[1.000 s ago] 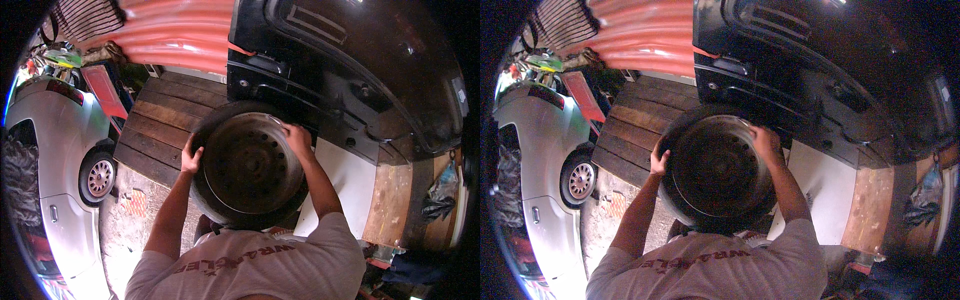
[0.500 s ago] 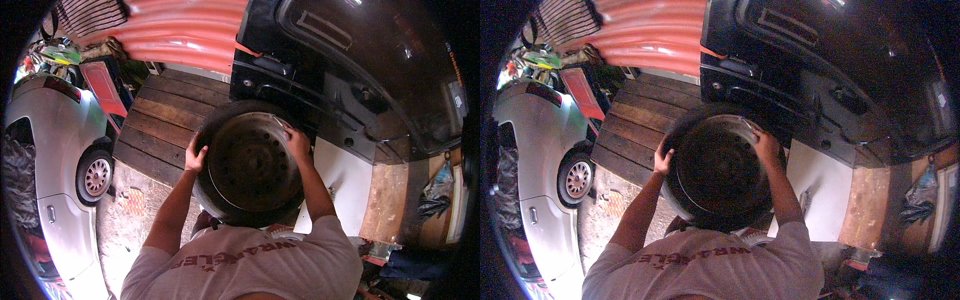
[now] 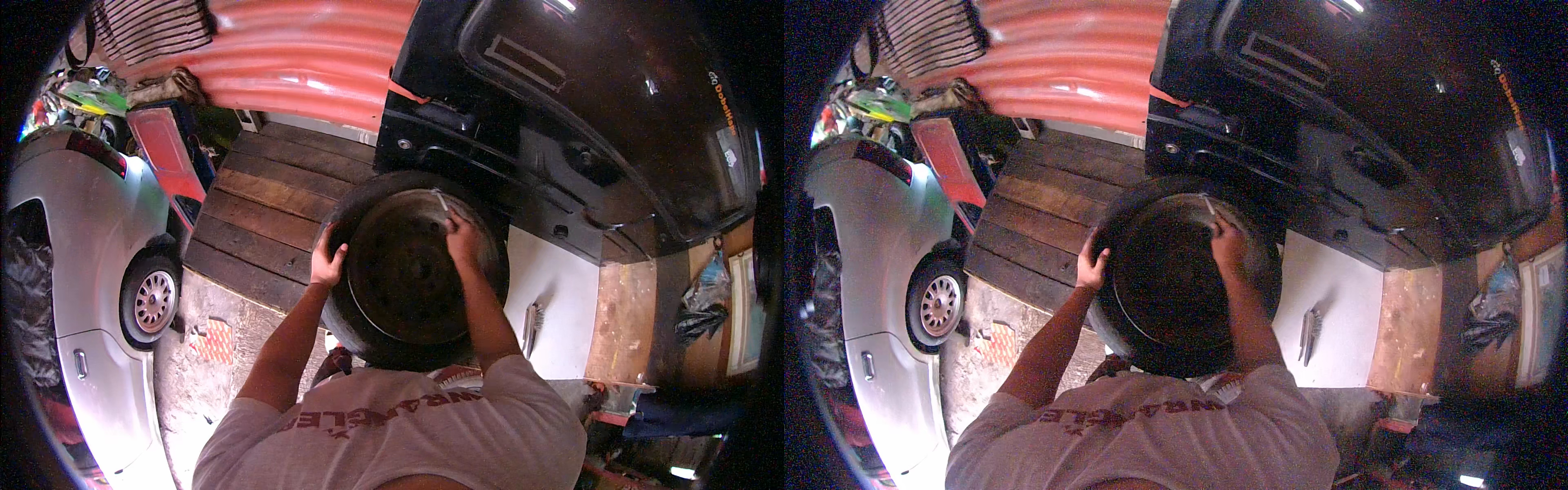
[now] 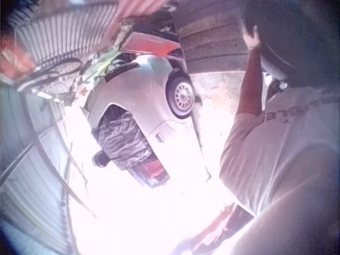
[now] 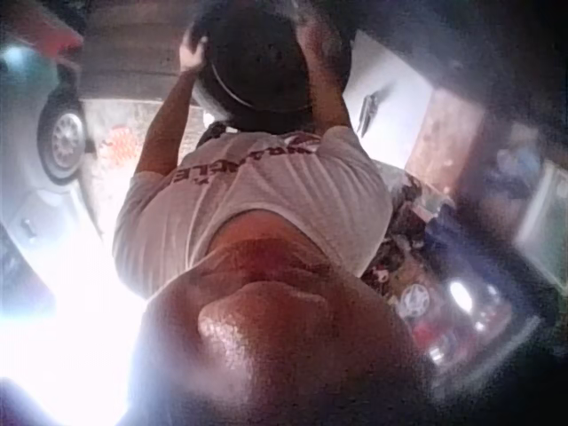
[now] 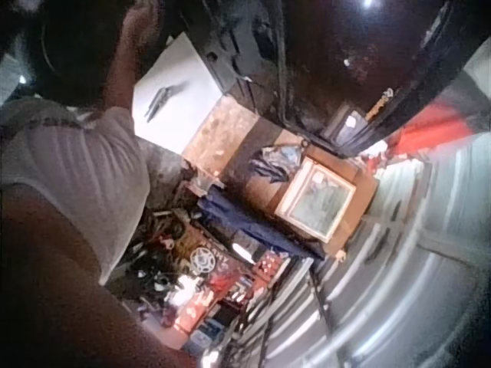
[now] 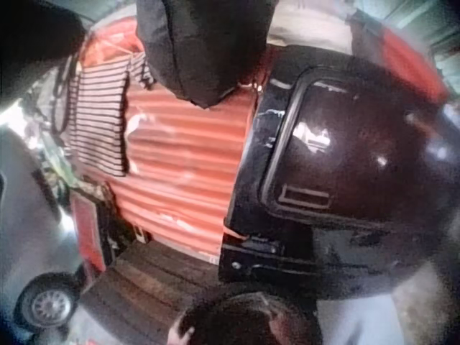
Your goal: The person uses a metal pry bar to separate a tire from its rim. They repeatedly insert the tool between the tire bead and rim edge, lever the bead upward, and rotate the tire to work around the circumference. The tire remains on the rim throughout the clip.
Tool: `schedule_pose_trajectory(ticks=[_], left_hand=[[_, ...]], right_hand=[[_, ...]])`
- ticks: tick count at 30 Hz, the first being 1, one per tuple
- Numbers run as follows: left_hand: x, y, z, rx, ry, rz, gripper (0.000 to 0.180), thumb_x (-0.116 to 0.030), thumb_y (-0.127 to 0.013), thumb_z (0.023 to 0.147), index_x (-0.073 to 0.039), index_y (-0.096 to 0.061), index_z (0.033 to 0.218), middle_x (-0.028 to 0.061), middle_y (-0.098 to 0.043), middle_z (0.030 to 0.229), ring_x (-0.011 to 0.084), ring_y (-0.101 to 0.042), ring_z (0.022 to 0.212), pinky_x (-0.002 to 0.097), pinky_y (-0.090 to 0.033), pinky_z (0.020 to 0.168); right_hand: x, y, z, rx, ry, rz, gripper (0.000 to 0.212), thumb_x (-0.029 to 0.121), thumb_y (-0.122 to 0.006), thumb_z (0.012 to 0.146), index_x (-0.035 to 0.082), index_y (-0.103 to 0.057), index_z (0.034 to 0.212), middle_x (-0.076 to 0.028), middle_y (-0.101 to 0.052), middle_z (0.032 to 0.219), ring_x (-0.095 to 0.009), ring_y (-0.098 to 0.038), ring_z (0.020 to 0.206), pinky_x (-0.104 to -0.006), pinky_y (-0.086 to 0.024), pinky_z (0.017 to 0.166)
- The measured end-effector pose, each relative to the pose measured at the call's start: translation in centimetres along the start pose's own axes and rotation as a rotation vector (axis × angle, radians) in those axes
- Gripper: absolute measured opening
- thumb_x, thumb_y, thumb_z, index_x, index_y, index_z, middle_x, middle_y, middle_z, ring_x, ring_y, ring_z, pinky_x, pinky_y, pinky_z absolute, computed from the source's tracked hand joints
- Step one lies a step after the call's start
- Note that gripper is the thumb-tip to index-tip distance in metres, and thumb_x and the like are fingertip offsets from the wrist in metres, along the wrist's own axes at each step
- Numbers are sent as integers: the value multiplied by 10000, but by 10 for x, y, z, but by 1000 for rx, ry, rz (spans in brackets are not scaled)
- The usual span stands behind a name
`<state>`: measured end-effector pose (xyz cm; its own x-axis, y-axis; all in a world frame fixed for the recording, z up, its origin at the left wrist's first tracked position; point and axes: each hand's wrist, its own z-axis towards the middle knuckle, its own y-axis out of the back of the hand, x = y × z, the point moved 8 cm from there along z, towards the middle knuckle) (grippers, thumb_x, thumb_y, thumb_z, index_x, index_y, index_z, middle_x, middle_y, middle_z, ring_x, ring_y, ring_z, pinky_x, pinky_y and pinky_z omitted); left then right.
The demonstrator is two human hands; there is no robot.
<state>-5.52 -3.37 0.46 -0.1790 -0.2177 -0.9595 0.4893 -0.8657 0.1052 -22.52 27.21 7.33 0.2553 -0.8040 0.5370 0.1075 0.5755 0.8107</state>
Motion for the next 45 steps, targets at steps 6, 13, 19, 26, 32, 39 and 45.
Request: schedule_pose_trajectory(ticks=[6, 13, 19, 26, 32, 39, 45], left_hand=[[-9, -2, -1, 41, 0, 153, 569, -313, -598, 876, -13, -457, 1338, 238, -448, 1379, 363, -384, 1326, 405, -300, 1091], [-21, -7, 0, 78, -34, 205, 533, -341, -545, 910, -19, -472, 1329, 219, -442, 1390, 345, -354, 1349, 407, -266, 1109], [-5, 1, -1, 37, -39, 107, 518, -339, -471, 949, -9, -445, 1347, 224, -431, 1398, 354, -344, 1352, 408, -254, 1113], [4, 4, -1, 54, 14, 56, 518, -317, -448, 956, -12, -411, 1372, 237, -388, 1429, 373, -341, 1349, 410, -252, 1112], [-4, -4, 0, 97, -39, 21, 516, -309, -443, 956, -26, -399, 1385, 218, -396, 1427, 366, -325, 1359, 412, -238, 1120], [-10, 3, -1, 51, -66, 33, 523, -302, -433, 958, 2, -385, 1382, 212, -404, 1424, 364, -314, 1367, 414, -234, 1122], [-8, 8, 0, 3, -51, -26, 546, -317, -458, 944, 16, -392, 1372, 214, -415, 1416, 367, -313, 1367, 416, -226, 1125]], right_hand=[[65, -50, -29, 169, -14, 5, 344, 273, -600, 906, 174, -617, 1235, -196, -659, 1014, -374, -640, 907, -417, -502, 770], [-2, -19, -14, 74, -278, -17, 354, 319, -578, 916, 187, -611, 1243, -169, -669, 1038, -365, -633, 948, -428, -494, 798], [58, -78, -67, 260, -89, 53, 305, 319, -597, 903, 185, -655, 1170, -186, -669, 940, -374, -644, 848, -456, -501, 734], [41, -38, -37, 80, -325, 67, 369, 325, -587, 923, 157, -608, 1251, -158, -632, 1177, -335, -624, 1015, -432, -489, 836], [26, -24, -16, -87, -284, 3, 371, 328, -582, 926, 162, -603, 1257, -192, -631, 1155, -358, -610, 1049, -436, -485, 858], [73, -65, -54, 98, -456, 128, 387, 331, -568, 935, 176, -575, 1289, -185, -638, 1147, -377, -613, 1041, -425, -481, 887], [51, -59, -61, -13, -450, 147, 389, 329, -549, 948, 175, -561, 1305, -181, -598, 1231, -356, -604, 1080, -417, -483, 896]])
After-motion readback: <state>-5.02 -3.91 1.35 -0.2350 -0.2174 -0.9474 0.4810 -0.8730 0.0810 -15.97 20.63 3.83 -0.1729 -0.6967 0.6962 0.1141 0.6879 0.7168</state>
